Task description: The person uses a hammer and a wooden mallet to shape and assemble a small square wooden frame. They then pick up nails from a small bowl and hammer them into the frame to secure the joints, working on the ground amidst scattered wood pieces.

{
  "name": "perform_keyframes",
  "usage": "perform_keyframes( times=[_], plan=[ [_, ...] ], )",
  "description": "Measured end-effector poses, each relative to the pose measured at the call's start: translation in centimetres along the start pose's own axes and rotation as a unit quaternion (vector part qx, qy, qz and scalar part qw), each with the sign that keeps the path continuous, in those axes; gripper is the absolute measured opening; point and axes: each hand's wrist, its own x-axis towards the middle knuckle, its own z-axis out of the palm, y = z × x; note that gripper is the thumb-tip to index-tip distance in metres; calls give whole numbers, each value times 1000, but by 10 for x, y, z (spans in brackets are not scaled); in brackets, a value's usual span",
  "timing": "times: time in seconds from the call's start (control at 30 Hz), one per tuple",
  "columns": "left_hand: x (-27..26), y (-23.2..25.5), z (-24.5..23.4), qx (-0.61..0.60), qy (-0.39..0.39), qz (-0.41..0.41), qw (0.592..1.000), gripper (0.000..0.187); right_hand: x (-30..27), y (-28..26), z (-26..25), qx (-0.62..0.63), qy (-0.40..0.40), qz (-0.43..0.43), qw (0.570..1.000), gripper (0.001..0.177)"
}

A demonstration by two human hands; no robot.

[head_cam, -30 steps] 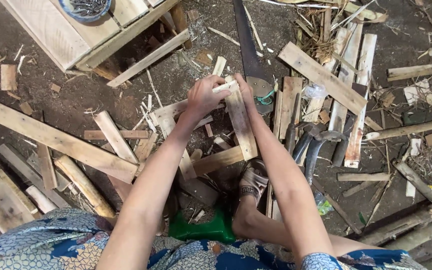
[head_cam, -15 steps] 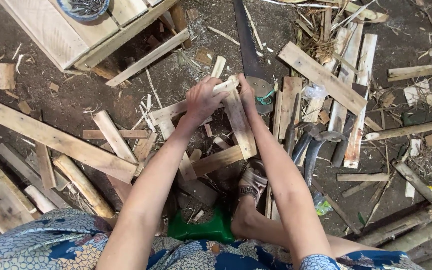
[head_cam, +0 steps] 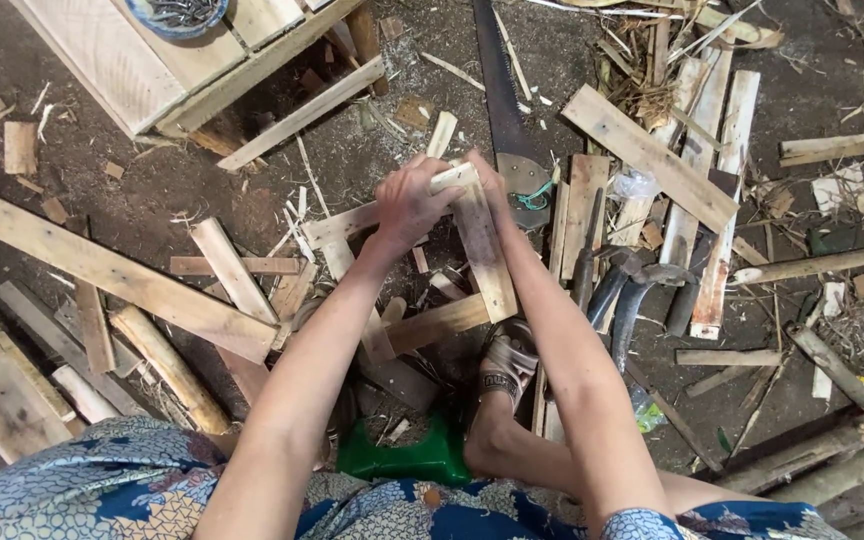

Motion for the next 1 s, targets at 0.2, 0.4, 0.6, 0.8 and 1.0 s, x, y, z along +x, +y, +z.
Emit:
perform_keyframes(
  times=[0.2,0.4,0.6,0.8,1.0],
  plan=[
    [6,-2,-3,-22,-34,-17,999,24,-3,-18,-5,59,-11,14,998,19],
    [9,-10,-21,-23,-62,-22,998,33,5,-9,-1,29,-30,10,999,19],
    [13,-9,-29,-43,-88,-71,993,25,0,-33,-6,55,-37,55,996,10],
    [32,-22,-23,-98,-111,-135,980,25,2,-21,-7,-2,-47,28,999,14],
    [35,-15,-22,-111,-133,-173,970,34,-5,-53,-15,26,-47,6,999,14]
  ],
)
